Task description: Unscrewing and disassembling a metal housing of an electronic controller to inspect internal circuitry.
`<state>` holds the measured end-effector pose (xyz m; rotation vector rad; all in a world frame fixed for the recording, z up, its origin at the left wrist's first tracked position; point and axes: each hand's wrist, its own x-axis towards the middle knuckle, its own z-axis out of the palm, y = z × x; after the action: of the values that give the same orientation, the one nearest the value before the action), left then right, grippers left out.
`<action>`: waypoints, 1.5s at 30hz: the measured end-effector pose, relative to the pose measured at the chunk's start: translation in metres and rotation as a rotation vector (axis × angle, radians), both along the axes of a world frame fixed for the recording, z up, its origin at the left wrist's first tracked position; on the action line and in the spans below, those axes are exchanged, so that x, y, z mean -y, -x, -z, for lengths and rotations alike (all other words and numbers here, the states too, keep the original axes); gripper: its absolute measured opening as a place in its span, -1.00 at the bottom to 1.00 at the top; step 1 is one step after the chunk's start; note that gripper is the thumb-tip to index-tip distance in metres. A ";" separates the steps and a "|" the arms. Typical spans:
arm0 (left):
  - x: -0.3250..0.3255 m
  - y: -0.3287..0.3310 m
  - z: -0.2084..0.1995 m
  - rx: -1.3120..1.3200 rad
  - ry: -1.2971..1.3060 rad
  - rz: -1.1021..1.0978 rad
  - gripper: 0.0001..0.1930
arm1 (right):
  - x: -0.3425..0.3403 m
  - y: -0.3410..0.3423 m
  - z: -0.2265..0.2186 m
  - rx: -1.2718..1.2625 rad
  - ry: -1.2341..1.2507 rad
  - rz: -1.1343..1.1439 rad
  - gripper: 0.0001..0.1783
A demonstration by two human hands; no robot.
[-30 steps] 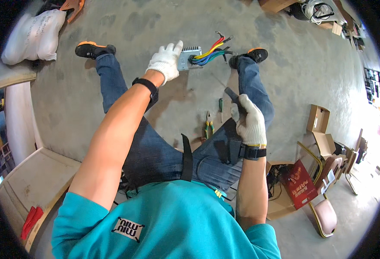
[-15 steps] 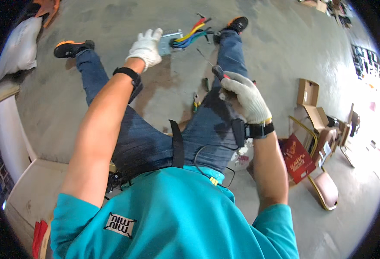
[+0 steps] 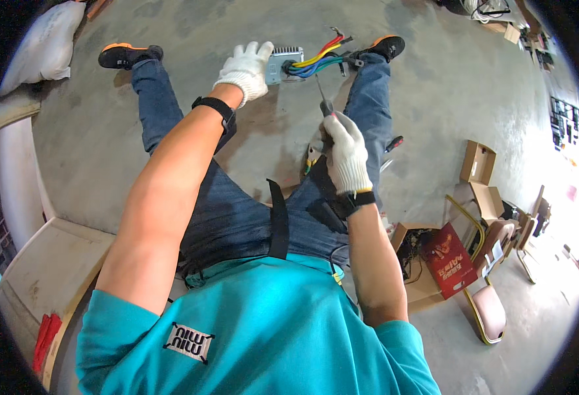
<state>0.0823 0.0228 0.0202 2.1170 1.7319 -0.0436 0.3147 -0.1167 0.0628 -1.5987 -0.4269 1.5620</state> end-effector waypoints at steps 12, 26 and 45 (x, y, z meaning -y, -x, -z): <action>-0.005 0.000 0.009 -0.015 -0.006 -0.016 -0.23 | -0.004 0.004 -0.071 0.070 0.061 -0.100 -0.61; 0.009 -0.004 0.014 0.015 -0.008 -0.018 -0.25 | -0.023 0.011 -0.089 0.256 0.062 -0.302 -0.67; 0.017 -0.008 0.025 0.043 -0.065 -0.056 -0.26 | -0.024 0.015 -0.086 0.523 0.049 -0.428 -0.49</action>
<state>0.0906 0.0062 -0.0044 2.0972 1.7889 0.0745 0.3000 -0.0923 0.1489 -2.0502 -1.0787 1.4385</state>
